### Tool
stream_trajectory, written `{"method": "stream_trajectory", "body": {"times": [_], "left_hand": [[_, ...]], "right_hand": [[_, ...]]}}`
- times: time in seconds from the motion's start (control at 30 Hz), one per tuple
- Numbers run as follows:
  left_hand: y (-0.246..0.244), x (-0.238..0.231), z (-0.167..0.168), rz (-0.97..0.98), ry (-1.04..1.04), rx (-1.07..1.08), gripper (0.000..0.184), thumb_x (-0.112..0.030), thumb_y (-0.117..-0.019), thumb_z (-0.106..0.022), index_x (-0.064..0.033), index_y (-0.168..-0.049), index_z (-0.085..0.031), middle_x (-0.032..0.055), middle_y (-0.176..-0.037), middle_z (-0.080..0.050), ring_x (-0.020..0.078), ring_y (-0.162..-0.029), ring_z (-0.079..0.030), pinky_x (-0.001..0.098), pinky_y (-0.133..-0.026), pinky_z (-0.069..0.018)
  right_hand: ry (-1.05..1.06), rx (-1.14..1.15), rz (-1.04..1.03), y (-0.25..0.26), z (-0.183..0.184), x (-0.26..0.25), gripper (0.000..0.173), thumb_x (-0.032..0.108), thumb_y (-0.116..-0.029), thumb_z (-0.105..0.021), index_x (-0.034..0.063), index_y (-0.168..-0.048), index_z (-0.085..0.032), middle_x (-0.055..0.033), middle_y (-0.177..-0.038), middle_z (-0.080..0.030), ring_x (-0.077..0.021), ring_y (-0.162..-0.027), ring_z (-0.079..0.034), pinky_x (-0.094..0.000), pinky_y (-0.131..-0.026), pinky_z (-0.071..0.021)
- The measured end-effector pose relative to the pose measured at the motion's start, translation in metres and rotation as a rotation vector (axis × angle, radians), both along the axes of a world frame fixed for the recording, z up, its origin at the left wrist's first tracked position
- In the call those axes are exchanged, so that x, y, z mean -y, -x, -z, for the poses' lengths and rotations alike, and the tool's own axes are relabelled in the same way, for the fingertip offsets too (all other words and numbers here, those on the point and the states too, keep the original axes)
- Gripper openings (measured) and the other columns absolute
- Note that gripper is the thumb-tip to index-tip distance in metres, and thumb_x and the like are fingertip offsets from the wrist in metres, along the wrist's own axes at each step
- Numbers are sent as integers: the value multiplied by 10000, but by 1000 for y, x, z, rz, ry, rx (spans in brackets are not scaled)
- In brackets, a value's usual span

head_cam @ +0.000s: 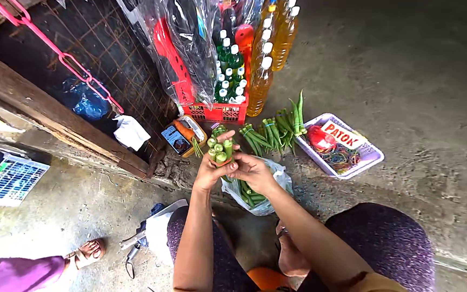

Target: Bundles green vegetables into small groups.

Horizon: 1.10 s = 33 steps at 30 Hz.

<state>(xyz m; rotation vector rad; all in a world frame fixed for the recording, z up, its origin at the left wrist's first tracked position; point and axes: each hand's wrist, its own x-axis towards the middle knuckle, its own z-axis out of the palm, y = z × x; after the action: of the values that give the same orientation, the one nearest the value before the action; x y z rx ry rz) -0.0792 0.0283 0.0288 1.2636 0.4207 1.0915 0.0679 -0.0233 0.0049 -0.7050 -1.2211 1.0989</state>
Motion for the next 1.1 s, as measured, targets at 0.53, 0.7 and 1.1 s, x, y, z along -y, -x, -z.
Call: {"method": "stream_trajectory", "body": {"times": [0.53,0.7,1.1], "left_hand": [[-12,-11,-18,-658,407,-250,496,-179,-1027,-589,-35,-1467,-412,157,-1467,-472,226,-1283,-524,421,-1046,-463],[-14,-16,-19,-622,412,-284,449,-184,-1046,-544,-16,-1448,-437,168,-1490,-466,224,-1313,-509,422,-1060,-445],[-22,-12,-15,-509,346,-412,482,-191,-1001,-619,-3,-1419,-469,196,-1459,-491,267,-1316,-506,450,-1054,-451]], "right_hand": [[677,928,523,-42,98,-148,534,289,-1007,-661,4,-1433,-512,-299,-1482,-453,-483,-1378,-447,-621,-1086,-428],[531,1205,609,-59,104,-161,364,310,-1027,-585,119,-1323,-676,-197,-1501,-495,-464,-1402,-397,-683,-1080,-333],[633,931,608,-102,101,-111,493,244,-1014,-651,-45,-1392,-521,-277,-1467,-486,-428,-1330,-527,-569,-1099,-444]]}}
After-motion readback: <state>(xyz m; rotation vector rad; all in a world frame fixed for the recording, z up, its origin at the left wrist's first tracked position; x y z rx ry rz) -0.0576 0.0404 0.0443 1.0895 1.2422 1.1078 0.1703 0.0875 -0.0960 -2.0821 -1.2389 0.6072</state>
